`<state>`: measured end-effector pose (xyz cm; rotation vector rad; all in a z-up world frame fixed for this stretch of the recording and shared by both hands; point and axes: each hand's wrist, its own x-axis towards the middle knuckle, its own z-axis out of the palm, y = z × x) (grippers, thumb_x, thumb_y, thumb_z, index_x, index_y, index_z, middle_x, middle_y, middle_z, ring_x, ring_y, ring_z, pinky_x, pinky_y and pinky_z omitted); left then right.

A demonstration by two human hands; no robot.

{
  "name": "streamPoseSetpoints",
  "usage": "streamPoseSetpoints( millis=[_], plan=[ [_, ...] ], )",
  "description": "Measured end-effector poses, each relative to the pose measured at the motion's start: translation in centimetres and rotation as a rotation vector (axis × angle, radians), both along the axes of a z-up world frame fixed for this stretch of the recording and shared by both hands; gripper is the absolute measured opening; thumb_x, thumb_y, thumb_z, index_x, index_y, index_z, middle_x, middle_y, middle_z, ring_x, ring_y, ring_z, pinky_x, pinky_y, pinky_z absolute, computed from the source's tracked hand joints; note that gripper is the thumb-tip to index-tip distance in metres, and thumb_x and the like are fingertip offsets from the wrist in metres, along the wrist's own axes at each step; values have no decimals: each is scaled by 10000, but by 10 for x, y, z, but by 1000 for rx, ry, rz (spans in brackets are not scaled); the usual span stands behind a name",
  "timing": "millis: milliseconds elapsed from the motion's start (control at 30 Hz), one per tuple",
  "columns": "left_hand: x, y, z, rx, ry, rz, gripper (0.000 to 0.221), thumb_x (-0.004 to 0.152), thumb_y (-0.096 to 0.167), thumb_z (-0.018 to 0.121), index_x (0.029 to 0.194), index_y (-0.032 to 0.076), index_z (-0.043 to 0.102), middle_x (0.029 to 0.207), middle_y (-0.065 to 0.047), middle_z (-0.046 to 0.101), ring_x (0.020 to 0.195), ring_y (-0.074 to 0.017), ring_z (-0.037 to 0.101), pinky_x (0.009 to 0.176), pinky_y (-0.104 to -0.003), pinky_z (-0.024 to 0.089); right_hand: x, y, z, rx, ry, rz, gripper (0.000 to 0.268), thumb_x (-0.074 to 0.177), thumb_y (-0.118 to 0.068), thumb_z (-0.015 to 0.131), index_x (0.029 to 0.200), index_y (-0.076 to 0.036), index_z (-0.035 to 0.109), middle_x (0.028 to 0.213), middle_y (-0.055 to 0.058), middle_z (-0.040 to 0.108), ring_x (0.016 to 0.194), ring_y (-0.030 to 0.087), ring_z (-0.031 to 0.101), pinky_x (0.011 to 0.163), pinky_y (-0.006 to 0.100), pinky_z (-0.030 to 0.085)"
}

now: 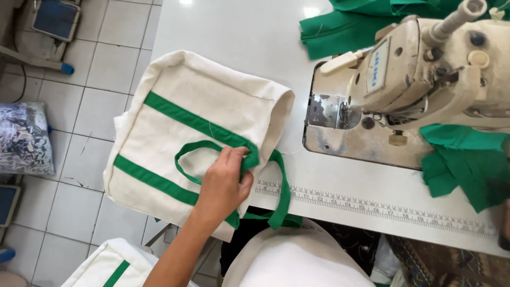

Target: Trimming loose threads from canvas tote bags and inspecting them for quality control.

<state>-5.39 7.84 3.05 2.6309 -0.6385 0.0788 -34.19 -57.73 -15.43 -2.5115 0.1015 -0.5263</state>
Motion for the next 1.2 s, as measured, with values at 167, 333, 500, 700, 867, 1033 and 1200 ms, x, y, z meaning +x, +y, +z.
streamPoseSetpoints(
  millis=[167, 333, 500, 700, 867, 1033, 1200],
  plan=[
    [16, 23, 35, -487, 125, -20, 373, 741, -41, 640, 1102, 19, 713, 881, -158, 650, 835, -420, 690, 757, -454, 560, 136, 248, 146, -279, -213, 386, 408, 835, 14, 664, 1211, -124, 743, 1135, 51, 723, 1066, 283, 688, 1038, 480, 541],
    [28, 46, 77, -611, 150, -31, 320, 744, -42, 681, 1052, 20, 742, 815, -137, 642, 758, -324, 683, 700, -403, 545, 235, 383, 177, -278, -172, 554, 341, 906, -23, 615, 1230, -51, 715, 1285, 143, 661, 1218, 316, 647, 1053, 432, 518],
    [43, 76, 94, -767, 181, 10, 301, 790, -94, 644, 1078, -40, 710, 832, -127, 613, 786, -198, 589, 726, -351, 524, 257, 433, 173, -216, -208, 770, 223, 883, -80, 644, 1063, 32, 717, 1317, 216, 616, 1278, 415, 599, 1085, 478, 492],
    [64, 53, 97, -629, 201, 27, 178, 916, 31, 592, 1087, 47, 639, 939, -4, 567, 824, -122, 500, 746, -255, 437, 173, 373, 208, -294, -23, 823, 278, 984, -189, 651, 1109, 56, 695, 1178, 158, 684, 1121, 320, 653, 1046, 423, 541],
    [68, 22, 94, -477, 247, -299, 320, 807, 8, 579, 1102, -9, 701, 878, -58, 562, 716, -165, 546, 638, -281, 451, 156, 344, 240, -397, 296, 585, 338, 953, -399, 675, 719, -168, 598, 738, -28, 592, 683, 196, 586, 485, 362, 496],
    [61, 11, 110, -385, 409, -500, 328, 794, 54, 592, 1095, 48, 721, 867, -43, 563, 699, -177, 573, 626, -310, 467, 248, 398, 259, -341, -182, 717, 132, 975, -69, 597, 1021, 21, 681, 1057, 162, 671, 937, 341, 655, 775, 441, 570],
    [64, 16, 138, 114, 325, -410, 267, 825, 83, 574, 1060, 134, 692, 970, -47, 582, 668, -252, 645, 519, -431, 509, 304, 401, 187, -566, -101, 689, 283, 736, -177, 818, 989, -90, 728, 1109, 122, 694, 992, 387, 689, 766, 515, 615]
  ],
)
